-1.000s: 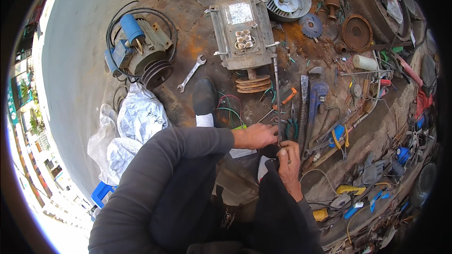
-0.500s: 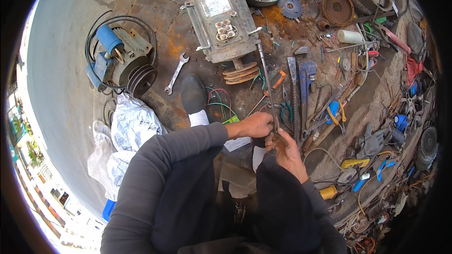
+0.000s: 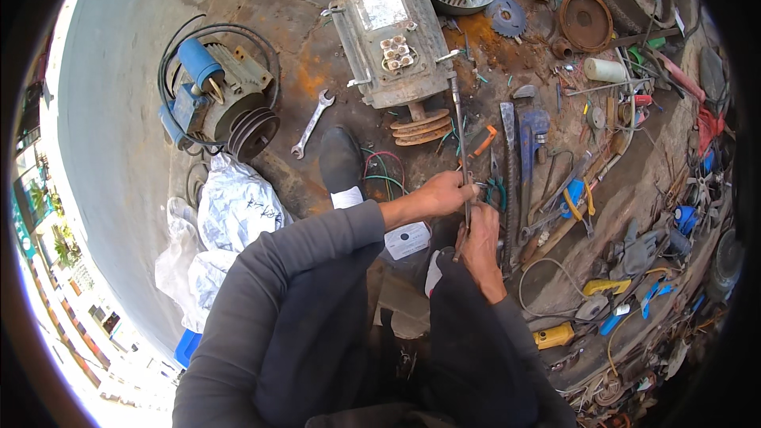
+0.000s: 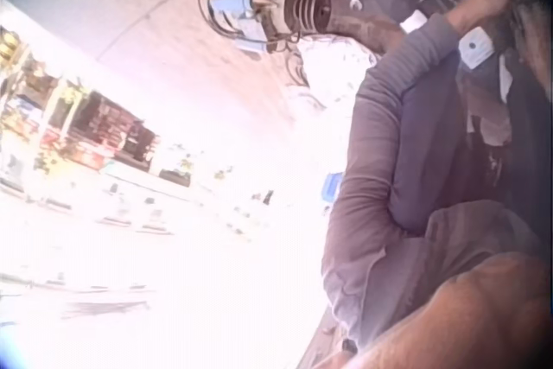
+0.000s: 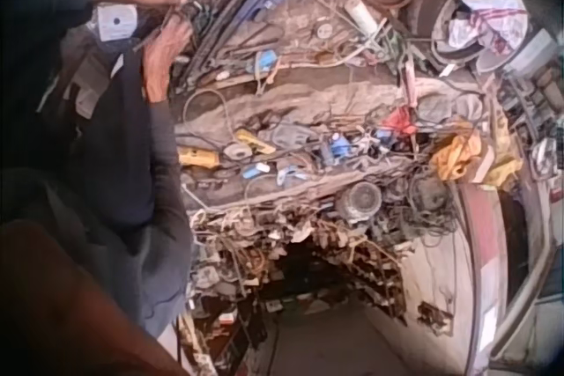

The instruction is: The person sits on the floor and uses pliers and a screwdriver to strip wires and loosen screws on a small electric motor. They remove the motor's end cap and continue adjusting internal components and wiring.

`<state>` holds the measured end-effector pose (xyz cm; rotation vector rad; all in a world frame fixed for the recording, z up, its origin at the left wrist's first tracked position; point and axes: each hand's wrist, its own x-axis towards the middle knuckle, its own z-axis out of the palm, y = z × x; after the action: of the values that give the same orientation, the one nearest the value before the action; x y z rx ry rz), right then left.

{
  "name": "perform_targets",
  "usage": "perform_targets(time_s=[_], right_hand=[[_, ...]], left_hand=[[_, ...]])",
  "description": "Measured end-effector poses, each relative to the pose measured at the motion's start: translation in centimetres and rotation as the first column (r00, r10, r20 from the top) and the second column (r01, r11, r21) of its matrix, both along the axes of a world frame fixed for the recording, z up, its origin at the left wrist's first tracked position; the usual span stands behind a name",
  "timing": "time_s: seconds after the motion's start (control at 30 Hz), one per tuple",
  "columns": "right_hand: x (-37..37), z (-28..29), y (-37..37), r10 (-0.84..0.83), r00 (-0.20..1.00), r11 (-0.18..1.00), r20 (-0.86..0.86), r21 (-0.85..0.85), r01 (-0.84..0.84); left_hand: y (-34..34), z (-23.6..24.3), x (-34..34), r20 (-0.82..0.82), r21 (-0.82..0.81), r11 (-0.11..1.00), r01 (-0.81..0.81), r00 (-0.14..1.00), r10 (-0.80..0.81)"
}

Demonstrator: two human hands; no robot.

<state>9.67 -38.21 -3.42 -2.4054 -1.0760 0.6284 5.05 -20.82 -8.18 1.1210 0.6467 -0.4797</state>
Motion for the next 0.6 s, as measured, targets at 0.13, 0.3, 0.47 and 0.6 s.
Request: perform_targets(time_s=[0.13, 0.3, 0.47, 0.6], right_hand=[[3.4, 1.5, -0.5, 0.100, 0.969, 0.981, -0.224, -0.142, -0.134], [8.7, 4.2, 6.6, -0.067, 0.930, 0.998, -0.362, -0.017, 0.065], [13.0, 2.6, 13.3, -0.037, 0.821, 0.977, -0.570, -0.194, -0.091], [13.5, 1.1, 13.5, -0.109, 0.603, 0.977, -0.790, -0.196, -0.080]], left_hand=[[1.2, 1.6, 0.7, -0.136, -0.124, 0.991, -0.050, 0.990, 0.033], [0.0, 0.7, 0.2, -0.046, -0.120, 0.977, -0.174, 0.984, 0.170], [-0.4, 0.4, 0.8, -0.033, -0.266, 0.937, -0.228, 0.973, 0.228], [-0.6, 0.4, 0.3, -0.017, -0.479, 0.828, -0.292, 0.946, 0.324]])
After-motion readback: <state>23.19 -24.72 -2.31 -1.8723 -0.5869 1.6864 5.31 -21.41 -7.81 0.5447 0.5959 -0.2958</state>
